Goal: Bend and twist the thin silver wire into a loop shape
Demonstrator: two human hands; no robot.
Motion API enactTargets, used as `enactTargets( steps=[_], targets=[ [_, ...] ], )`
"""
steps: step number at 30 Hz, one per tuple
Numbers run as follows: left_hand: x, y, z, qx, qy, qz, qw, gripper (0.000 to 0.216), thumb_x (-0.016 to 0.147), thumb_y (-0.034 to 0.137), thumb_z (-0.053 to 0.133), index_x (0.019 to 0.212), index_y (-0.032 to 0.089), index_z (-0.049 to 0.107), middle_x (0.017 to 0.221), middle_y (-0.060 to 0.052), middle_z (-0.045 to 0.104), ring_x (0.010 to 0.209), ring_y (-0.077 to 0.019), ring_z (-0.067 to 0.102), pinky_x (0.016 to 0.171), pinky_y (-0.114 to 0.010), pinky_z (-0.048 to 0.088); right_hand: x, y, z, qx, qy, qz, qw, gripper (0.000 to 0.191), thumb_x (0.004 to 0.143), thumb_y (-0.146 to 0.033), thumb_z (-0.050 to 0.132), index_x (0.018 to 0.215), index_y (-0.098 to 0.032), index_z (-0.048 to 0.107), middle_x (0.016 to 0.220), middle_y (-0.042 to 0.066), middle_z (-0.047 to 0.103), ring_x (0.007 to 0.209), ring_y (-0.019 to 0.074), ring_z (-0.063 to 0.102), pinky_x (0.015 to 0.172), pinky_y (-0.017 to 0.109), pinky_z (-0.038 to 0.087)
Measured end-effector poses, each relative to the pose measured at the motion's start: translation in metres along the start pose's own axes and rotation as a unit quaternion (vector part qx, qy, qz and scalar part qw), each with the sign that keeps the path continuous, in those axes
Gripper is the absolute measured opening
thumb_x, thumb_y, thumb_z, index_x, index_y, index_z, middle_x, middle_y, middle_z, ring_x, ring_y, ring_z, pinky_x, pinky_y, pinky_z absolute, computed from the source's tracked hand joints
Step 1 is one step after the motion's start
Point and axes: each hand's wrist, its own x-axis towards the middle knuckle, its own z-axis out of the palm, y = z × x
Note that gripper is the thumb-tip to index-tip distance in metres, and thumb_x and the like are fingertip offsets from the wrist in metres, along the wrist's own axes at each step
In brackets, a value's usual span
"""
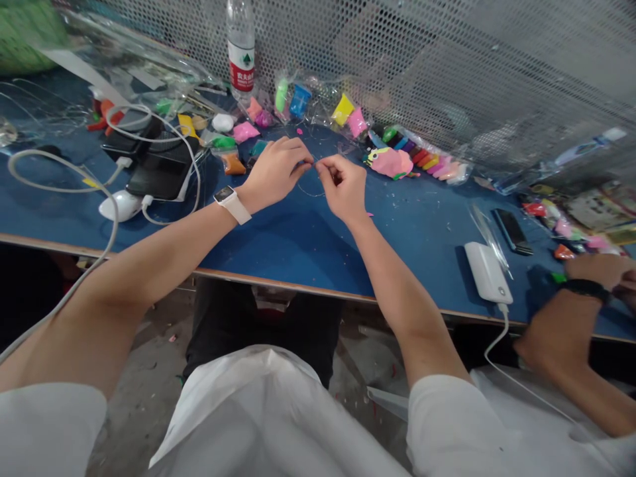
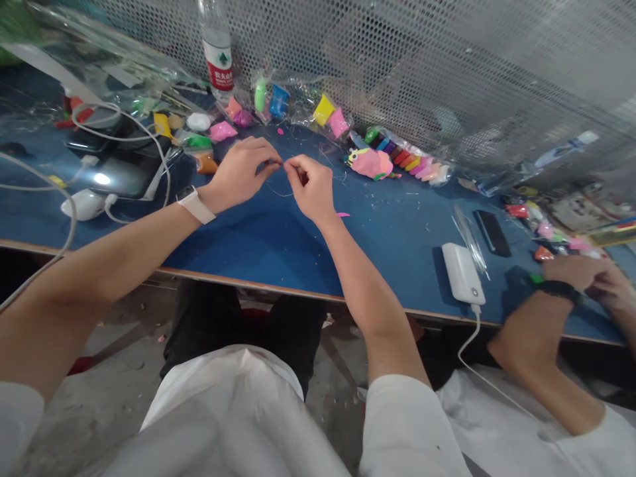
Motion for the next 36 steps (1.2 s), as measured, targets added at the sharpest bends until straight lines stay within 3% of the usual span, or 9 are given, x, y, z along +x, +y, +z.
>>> enactTargets(
  steps=[5, 9, 11, 16, 19, 22, 30, 33, 36],
  targets=[
    [0.005, 0.002, -0.007, -0.148, -0.079, -0.067, 0.984, 0.015, 0.102, 0.023, 0.067, 0.096, 0.019, 0.08, 0.097, -0.008, 0.081, 0.094, -0.0214, 0.072, 0.097, -0.04, 0.057, 0.002, 0.006, -0.009, -0.023, -0.024, -0.069, 0.997, 0.047, 0.116, -0.056, 0.054, 0.095, -0.021, 0.078, 0.081, 0.001, 0.068, 0.068, 0.0124, 0.054, 0.07, 0.033, 0.041],
    [0.006, 0.003, -0.011, -0.381, -0.167, -0.159, 0.895, 0.025, 0.106, 0.031, 0.066, 0.088, 0.018, 0.076, 0.096, -0.008, 0.079, 0.09, -0.0164, 0.073, 0.086, -0.033, 0.059, 0.004, 0.007, -0.013, -0.02, -0.02, -0.089, 0.996, 0.043, 0.116, -0.051, 0.056, 0.097, -0.02, 0.079, 0.084, 0.002, 0.072, 0.067, 0.0115, 0.055, 0.068, 0.032, 0.041],
    [0.006, 0.002, -0.011, -0.412, -0.18, -0.175, 0.876, 0.024, 0.106, 0.031, 0.065, 0.088, 0.018, 0.075, 0.097, -0.009, 0.078, 0.089, -0.0155, 0.073, 0.083, -0.031, 0.058, 0.004, 0.007, -0.013, -0.019, -0.02, -0.091, 0.996, 0.044, 0.116, -0.052, 0.055, 0.097, -0.02, 0.079, 0.083, 0.001, 0.072, 0.067, 0.0116, 0.054, 0.068, 0.032, 0.041],
    [0.001, 0.003, -0.006, -0.152, -0.077, -0.054, 0.984, 0.013, 0.094, 0.02, 0.071, 0.106, 0.019, 0.077, 0.108, -0.009, 0.079, 0.095, -0.0211, 0.075, 0.094, -0.039, 0.06, 0.004, 0.012, -0.008, -0.028, -0.01, -0.058, 0.998, 0.053, 0.114, -0.064, 0.053, 0.094, -0.021, 0.078, 0.074, 0.0, 0.063, 0.064, 0.0132, 0.051, 0.068, 0.033, 0.041],
    [-0.003, 0.007, -0.001, -0.008, -0.041, -0.025, 0.999, 0.019, 0.094, 0.02, 0.072, 0.112, 0.019, 0.078, 0.117, -0.012, 0.077, 0.105, -0.0277, 0.076, 0.1, -0.045, 0.059, 0.003, 0.012, -0.004, -0.035, -0.012, -0.042, 0.998, 0.054, 0.114, -0.065, 0.053, 0.094, -0.021, 0.078, 0.074, 0.0, 0.062, 0.065, 0.0141, 0.051, 0.068, 0.034, 0.041],
    [-0.005, 0.007, 0.002, 0.049, -0.027, -0.028, 0.998, 0.014, 0.097, 0.025, 0.072, 0.108, 0.02, 0.079, 0.116, -0.013, 0.077, 0.112, -0.0329, 0.075, 0.103, -0.049, 0.057, 0.002, 0.01, -0.002, -0.049, -0.02, -0.043, 0.998, 0.048, 0.116, -0.058, 0.053, 0.096, -0.022, 0.077, 0.075, 0.0, 0.063, 0.066, 0.0147, 0.053, 0.069, 0.034, 0.042],
    [-0.002, 0.004, 0.002, 0.019, 0.011, -0.013, 1.0, 0.02, 0.105, 0.032, 0.066, 0.094, 0.021, 0.078, 0.107, -0.01, 0.077, 0.11, -0.0308, 0.074, 0.103, -0.051, 0.055, 0.0, 0.007, -0.001, -0.052, 0.001, -0.064, 0.997, 0.041, 0.118, -0.052, 0.052, 0.102, -0.022, 0.077, 0.087, 0.001, 0.071, 0.071, 0.015, 0.057, 0.072, 0.035, 0.047],
    [0.0, 0.009, 0.0, -0.084, 0.014, -0.046, 0.995, 0.022, 0.103, 0.034, 0.069, 0.086, 0.021, 0.074, 0.095, -0.008, 0.076, 0.095, -0.0233, 0.072, 0.092, -0.042, 0.057, -0.001, 0.005, -0.002, -0.049, 0.007, -0.07, 0.996, 0.042, 0.118, -0.053, 0.05, 0.104, -0.023, 0.077, 0.089, 0.002, 0.072, 0.074, 0.016, 0.06, 0.075, 0.036, 0.05],
    [0.002, 0.012, -0.001, -0.256, -0.018, -0.113, 0.96, 0.027, 0.105, 0.036, 0.068, 0.084, 0.021, 0.071, 0.089, -0.006, 0.076, 0.086, -0.0185, 0.07, 0.083, -0.036, 0.058, -0.002, 0.001, -0.003, -0.042, 0.019, -0.06, 0.997, 0.044, 0.118, -0.056, 0.049, 0.105, -0.025, 0.078, 0.091, 0.003, 0.072, 0.077, 0.0173, 0.062, 0.078, 0.038, 0.052]
  ],
)
